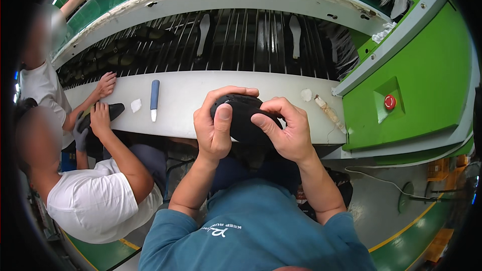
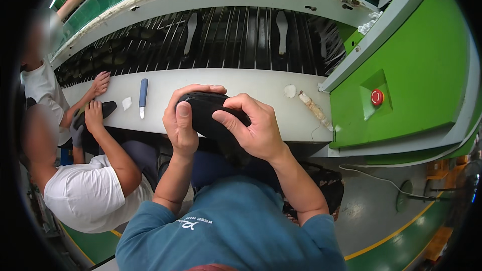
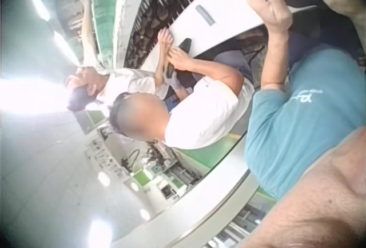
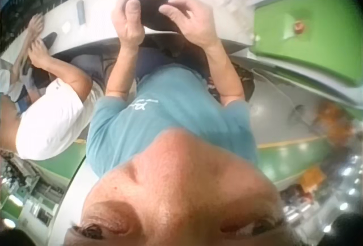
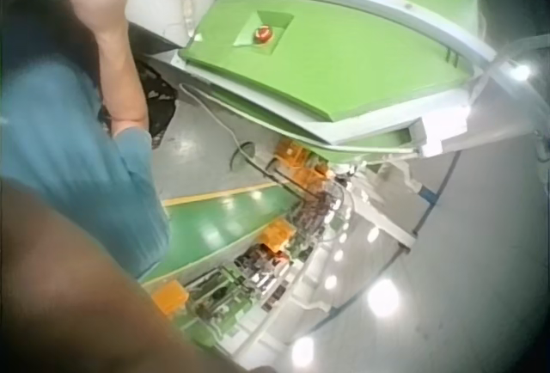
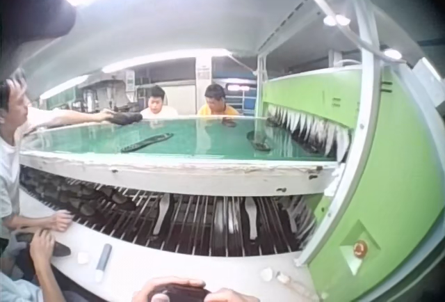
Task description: The person assembles footwear on a factory assembly line by pressing black insoles into the footbeds of green clogs. They repeatedly pick up a clog, insert the insole, and press it firmly into place with their thumbs before moving to the next unit.
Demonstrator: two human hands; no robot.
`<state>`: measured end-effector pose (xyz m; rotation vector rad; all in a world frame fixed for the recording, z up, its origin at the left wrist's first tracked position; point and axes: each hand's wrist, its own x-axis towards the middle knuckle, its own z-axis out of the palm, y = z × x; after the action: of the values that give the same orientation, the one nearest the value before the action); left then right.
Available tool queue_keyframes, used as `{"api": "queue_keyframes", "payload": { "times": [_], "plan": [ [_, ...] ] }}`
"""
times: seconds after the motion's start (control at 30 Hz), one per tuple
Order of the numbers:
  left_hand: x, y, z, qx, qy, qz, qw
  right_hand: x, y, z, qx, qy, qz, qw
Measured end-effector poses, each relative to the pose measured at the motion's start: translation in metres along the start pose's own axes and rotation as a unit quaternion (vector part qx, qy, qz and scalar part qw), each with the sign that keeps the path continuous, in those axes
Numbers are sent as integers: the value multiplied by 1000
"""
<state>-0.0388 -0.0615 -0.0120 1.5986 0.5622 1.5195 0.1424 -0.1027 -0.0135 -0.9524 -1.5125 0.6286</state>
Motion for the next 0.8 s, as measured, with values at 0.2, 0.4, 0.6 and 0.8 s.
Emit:
{"api": "queue_keyframes", "payload": {
  "times": [0.2, 0.4, 0.6, 0.8],
  "plan": [
    [-10, -6, -10, -17, 6, 10, 1000, -4, 0, 5, -11, 2, -13, 1000],
    [-22, -20, -24, -53, -5, 63, 997, -5, 3, 17, 5, -3, -48, 999],
    [-26, -21, -28, -68, -6, 73, 995, -4, 2, 21, -2, -7, -57, 998],
    [-28, -17, -23, -59, 16, 72, 996, -5, -2, 21, -6, -5, -32, 999]
  ]
}}
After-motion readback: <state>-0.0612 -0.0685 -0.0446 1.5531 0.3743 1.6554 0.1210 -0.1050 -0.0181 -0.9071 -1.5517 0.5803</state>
